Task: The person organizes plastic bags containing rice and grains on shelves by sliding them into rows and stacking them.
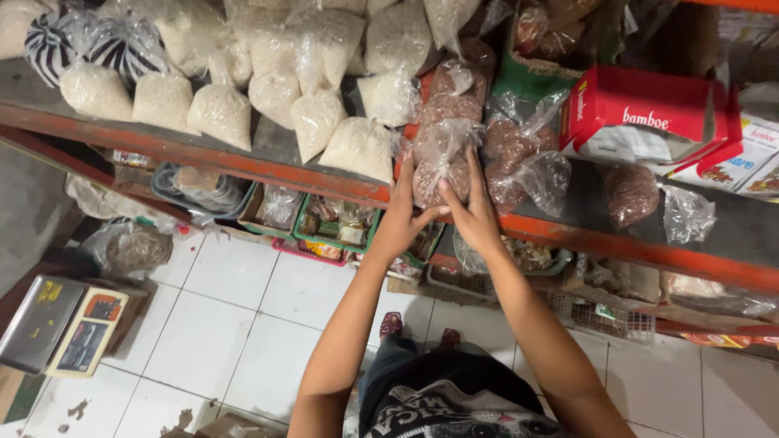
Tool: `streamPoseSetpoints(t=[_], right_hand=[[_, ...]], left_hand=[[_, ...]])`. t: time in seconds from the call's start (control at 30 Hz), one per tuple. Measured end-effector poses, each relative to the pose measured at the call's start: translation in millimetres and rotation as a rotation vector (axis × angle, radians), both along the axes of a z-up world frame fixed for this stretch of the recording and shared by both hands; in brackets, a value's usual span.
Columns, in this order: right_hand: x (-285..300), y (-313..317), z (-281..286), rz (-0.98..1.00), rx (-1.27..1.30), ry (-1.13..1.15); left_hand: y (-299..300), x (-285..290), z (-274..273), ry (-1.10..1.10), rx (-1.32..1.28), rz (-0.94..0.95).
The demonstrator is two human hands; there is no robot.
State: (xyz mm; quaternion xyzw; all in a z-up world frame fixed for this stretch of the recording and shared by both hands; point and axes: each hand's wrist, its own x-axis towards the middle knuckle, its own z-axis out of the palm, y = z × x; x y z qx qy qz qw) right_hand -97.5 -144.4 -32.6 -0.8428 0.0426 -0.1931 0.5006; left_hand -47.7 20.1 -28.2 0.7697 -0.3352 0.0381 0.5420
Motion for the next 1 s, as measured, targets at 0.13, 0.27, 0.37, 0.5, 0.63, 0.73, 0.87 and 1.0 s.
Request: streamPoseSetpoints(t=[0.13, 0.27, 0.37, 0.5, 0.63, 0.73, 0.87, 1.0], right_hand=[[2.3, 2.4, 14.6, -0.062, 0.079, 0.104], [3.6, -7.6, 40.8, -0.128, 0.212, 0.271], [6.1, -10.9, 45.6, -0.138, 0.168, 0.244], [5.3, -1.2, 41.6, -0.155, 0.169, 0.268], [10.1, 1.5, 33.4, -0.167, 0.185, 0.164], [20.2, 0.8, 29.6, -0.210, 0.323, 0.141], [23.2, -0.4, 29.9, -0.183, 0.301, 0.162], [18.4, -1.4, 36.7, -0.146, 0.343, 0.252]], left_hand=[[-9.3, 1.2, 0.9, 0.055, 0.043, 0.044], [-33.9, 4.8, -0.8, -0.011, 0.077, 0.076], [-34.7, 12.9, 4.0, 0.012, 0.090, 0.040], [-23.0, 13.5, 13.9, 0.076, 0.142, 0.042], [-20.6, 11.4, 16.9, 0.061, 0.194, 0.075], [-27.7, 21.7, 16.0, 0.125, 0.284, 0.100], [-26.4, 28.1, 12.1, -0.037, 0.229, 0.119], [-23.0, 22.4, 30.2, 0.102, 0.317, 0.100]])
